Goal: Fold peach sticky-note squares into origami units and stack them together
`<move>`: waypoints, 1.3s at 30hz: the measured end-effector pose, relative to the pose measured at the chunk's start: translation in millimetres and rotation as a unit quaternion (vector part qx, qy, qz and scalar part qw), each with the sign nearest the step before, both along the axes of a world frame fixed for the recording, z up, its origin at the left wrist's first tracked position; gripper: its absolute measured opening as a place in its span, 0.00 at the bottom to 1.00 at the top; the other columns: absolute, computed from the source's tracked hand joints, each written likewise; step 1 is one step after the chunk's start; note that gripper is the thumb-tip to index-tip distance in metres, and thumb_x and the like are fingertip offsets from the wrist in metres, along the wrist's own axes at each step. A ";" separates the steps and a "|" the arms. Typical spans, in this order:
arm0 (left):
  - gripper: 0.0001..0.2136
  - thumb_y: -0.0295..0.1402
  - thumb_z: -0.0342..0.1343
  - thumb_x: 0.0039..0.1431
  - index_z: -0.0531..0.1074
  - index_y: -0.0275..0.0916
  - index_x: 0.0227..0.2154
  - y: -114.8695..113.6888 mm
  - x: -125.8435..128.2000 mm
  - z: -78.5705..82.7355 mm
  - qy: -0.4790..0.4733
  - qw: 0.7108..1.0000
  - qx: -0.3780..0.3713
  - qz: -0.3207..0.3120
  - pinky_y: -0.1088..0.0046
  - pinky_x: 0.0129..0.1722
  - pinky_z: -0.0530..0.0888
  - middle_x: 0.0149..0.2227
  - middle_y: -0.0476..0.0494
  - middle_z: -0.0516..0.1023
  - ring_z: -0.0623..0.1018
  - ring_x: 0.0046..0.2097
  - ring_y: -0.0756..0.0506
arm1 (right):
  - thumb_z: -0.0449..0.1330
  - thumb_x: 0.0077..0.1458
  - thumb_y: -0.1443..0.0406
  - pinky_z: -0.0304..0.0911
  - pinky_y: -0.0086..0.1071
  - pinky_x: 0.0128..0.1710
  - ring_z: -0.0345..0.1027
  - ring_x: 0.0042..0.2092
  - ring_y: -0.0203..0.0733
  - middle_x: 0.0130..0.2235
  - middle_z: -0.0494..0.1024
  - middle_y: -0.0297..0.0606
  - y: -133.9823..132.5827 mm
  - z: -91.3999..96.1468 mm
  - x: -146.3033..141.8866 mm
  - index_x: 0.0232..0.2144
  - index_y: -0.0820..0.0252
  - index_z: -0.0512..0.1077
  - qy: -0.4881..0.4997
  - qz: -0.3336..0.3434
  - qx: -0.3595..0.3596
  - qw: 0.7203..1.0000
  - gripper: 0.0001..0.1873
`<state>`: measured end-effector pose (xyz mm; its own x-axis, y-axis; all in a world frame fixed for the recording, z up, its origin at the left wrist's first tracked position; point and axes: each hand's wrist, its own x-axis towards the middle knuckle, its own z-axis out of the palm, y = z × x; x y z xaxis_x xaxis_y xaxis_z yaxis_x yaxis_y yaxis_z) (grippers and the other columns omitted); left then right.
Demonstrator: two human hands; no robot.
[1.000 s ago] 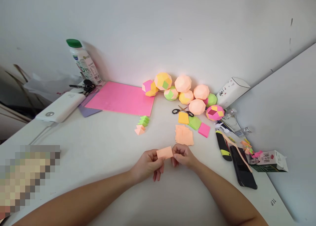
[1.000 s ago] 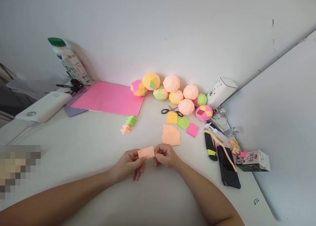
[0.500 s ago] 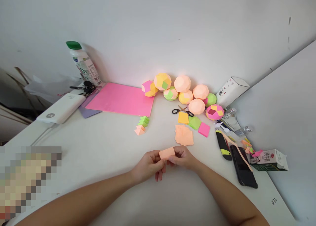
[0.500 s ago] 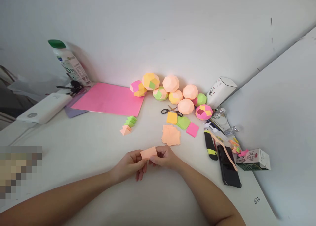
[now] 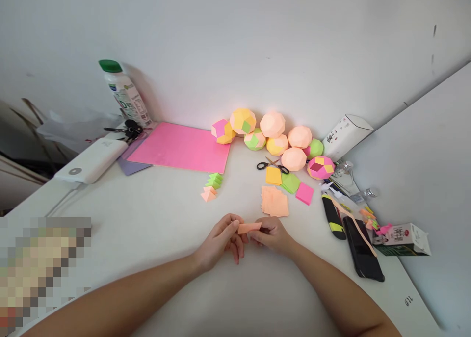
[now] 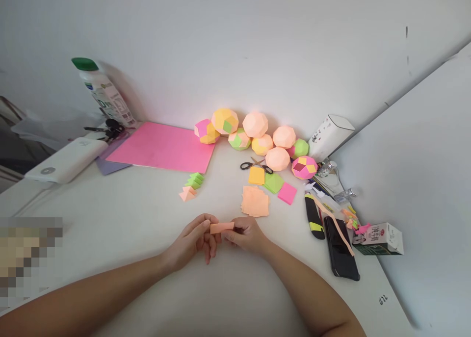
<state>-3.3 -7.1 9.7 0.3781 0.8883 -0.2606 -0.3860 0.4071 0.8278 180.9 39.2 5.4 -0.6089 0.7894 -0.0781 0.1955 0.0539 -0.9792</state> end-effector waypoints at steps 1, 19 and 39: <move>0.13 0.45 0.45 0.61 0.60 0.39 0.35 -0.2 -0.1 0.4 0.002 1.000 0.002 -0.006 0.75 0.16 0.70 0.27 0.49 0.72 0.74 0.22 0.50 | 0.58 0.54 0.62 0.59 0.25 0.21 0.63 0.22 0.31 0.22 0.70 0.33 -1.0 0.5 -0.9 0.24 0.64 0.73 -0.005 0.001 0.018 1.000 0.12; 0.11 0.37 0.54 0.55 0.61 0.39 0.38 -1.8 1.2 2.2 0.044 0.999 0.014 -0.006 0.74 0.19 0.72 0.29 0.50 0.72 0.72 0.22 0.52 | 0.55 0.55 0.67 0.64 0.26 0.22 0.67 0.23 0.32 0.28 0.74 0.35 -0.1 -11.5 -1.6 0.36 0.57 0.77 0.058 -0.017 0.078 0.995 0.10; 0.14 0.46 0.52 0.56 0.64 0.38 0.30 1.2 4.4 2.0 0.097 0.994 -0.024 0.038 0.74 0.18 0.71 0.16 0.53 0.72 0.72 0.18 0.49 | 0.61 0.52 0.60 0.64 0.34 0.33 0.64 0.32 0.38 0.36 0.69 0.41 0.9 -9.4 -3.2 0.29 0.57 0.74 0.034 0.002 0.221 0.975 0.07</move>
<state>1.1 -5.9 11.7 0.2484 0.8975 -0.3643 -0.2513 0.4230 0.8706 177.7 40.0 -4.0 -0.6032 0.7349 0.3098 0.1299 0.4738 -0.8710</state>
